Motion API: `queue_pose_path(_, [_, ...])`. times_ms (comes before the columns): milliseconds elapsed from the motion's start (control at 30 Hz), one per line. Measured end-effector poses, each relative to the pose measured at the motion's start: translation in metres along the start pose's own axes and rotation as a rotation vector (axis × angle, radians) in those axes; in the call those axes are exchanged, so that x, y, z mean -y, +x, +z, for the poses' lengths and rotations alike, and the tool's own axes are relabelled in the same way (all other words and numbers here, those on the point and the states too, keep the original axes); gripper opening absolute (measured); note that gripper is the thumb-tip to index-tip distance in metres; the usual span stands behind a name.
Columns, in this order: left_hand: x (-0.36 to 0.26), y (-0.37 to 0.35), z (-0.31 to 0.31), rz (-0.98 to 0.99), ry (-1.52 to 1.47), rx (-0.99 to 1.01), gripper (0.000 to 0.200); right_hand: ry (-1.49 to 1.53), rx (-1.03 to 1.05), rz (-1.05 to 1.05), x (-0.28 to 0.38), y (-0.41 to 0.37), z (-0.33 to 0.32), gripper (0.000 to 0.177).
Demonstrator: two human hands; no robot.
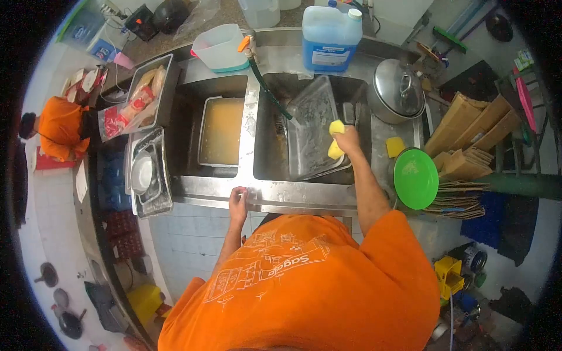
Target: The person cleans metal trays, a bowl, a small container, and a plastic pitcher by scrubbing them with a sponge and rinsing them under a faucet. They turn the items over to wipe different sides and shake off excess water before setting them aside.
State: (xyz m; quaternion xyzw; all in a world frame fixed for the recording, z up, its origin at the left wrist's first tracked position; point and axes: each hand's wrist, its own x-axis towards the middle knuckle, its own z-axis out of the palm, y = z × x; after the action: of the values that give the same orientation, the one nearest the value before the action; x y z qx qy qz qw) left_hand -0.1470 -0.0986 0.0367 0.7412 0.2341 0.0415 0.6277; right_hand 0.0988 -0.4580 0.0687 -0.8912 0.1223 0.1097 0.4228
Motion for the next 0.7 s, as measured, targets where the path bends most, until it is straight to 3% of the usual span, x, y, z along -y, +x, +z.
queue_pose_path(100, [-0.005, 0.004, 0.015, -0.107, -0.036, 0.091, 0.016, 0.339, 0.068, 0.088, -0.016, -0.011, -0.016, 0.028])
queue_pose_path(267, [0.005, 0.019, 0.048, -0.275, -0.157, 0.293, 0.032, 0.393, -0.014, 0.178, -0.039, -0.028, -0.019, 0.023])
queue_pose_path(300, [-0.004, 0.020, 0.054, -0.355, -0.161, 0.314, 0.045, 0.430, -0.013, 0.203, -0.035, -0.036, -0.022, 0.023])
queue_pose_path(433, [-0.028, 0.029, 0.072, -0.611, -0.389, 0.327, 0.066, 0.671, 0.087, 0.326, -0.053, -0.045, -0.033, 0.025])
queue_pose_path(533, [-0.059, 0.041, 0.073, -0.799, -0.651, 0.384, 0.067, 0.868, 0.203, 0.493, -0.067, -0.050, -0.038, 0.025])
queue_pose_path(567, [-0.079, 0.039, 0.074, -0.837, -0.663, 0.309, 0.066, 0.899, 0.239, 0.523, -0.071, -0.050, -0.037, 0.025])
queue_pose_path(667, [-0.061, 0.057, 0.063, -0.705, -0.839, 0.576, 0.062, 0.976, 0.322, 0.592, -0.086, -0.052, -0.029, 0.025])
queue_pose_path(700, [-0.074, 0.057, 0.060, -0.726, -0.815, 0.564, 0.060, 0.985, 0.337, 0.600, -0.090, -0.050, -0.025, 0.025])
